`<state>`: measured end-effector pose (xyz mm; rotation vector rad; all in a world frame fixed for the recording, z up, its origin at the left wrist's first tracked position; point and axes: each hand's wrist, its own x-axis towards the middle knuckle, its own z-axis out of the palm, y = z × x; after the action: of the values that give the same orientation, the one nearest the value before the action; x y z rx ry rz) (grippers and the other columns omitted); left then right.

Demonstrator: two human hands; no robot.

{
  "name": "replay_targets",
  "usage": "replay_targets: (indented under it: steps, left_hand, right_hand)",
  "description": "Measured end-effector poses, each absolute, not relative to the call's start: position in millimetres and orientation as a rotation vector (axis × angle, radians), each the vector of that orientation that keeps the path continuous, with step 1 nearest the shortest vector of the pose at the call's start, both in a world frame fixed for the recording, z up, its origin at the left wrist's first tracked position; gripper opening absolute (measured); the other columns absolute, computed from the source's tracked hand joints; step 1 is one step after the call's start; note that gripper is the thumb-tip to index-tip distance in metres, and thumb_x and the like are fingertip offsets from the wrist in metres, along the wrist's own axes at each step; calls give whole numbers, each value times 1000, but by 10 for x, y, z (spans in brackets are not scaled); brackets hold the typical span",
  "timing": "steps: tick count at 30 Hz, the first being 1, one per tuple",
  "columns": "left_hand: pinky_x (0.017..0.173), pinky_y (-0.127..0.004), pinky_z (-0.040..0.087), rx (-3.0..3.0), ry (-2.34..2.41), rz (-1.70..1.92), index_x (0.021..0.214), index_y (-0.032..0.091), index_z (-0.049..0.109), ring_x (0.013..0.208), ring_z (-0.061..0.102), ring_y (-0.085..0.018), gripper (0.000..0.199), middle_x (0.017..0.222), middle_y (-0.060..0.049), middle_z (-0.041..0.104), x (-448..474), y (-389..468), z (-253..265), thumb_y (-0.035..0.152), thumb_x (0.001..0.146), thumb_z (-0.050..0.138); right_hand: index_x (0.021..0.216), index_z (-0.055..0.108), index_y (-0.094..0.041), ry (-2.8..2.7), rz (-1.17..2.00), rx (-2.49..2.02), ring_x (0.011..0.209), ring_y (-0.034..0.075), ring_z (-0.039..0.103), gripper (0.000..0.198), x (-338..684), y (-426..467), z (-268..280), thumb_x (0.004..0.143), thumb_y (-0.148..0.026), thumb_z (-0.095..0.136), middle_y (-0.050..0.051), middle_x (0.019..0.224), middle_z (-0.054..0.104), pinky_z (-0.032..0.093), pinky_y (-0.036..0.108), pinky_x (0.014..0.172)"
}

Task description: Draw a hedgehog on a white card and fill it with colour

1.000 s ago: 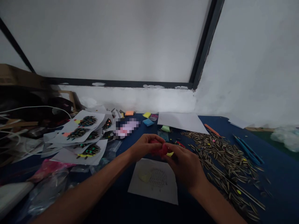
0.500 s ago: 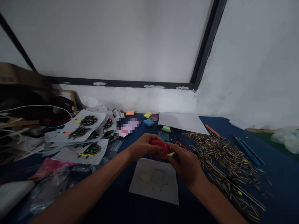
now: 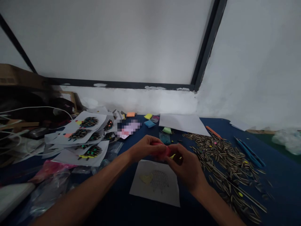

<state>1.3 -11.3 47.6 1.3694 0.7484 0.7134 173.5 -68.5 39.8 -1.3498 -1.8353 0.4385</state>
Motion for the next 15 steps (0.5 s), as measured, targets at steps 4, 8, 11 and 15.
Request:
replay_targets:
  steps: [4,8,11,15]
  left_hand:
    - [53,-22,42,1343,728,747,74,8,66,52,54,-9,29,57,-2,60,69,-128,408,35,67,72]
    - [53,-21,43,1351,699,693,72,8,65,53,56,-10,28,57,-3,61,74,-135,409,36,69,71]
    - [54,-21,44,1326,702,698,75,8,67,56,57,-10,26,62,-4,63,64,-129,422,33,69,72]
    - [53,-21,45,1291,737,728,80,9,69,55,56,-9,23,63,-3,62,70,-131,435,27,67,73]
  right_hand:
    - [89,65,-21,-1858,365,-1386,46,13,58,19,1725,-695,383,77,-35,65,-1,62,66,45,23,44]
    - [82,66,-22,-1952,147,-1402,44,13,57,14,1698,-715,416,80,-32,58,-3,53,62,41,22,43]
    - [79,67,-22,-1983,-60,-1412,38,12,53,19,1688,-718,445,81,-33,51,-4,45,56,35,22,40]
    - [73,66,-22,-1949,-189,-1433,37,12,52,26,1700,-713,450,83,-39,48,-3,45,56,34,22,40]
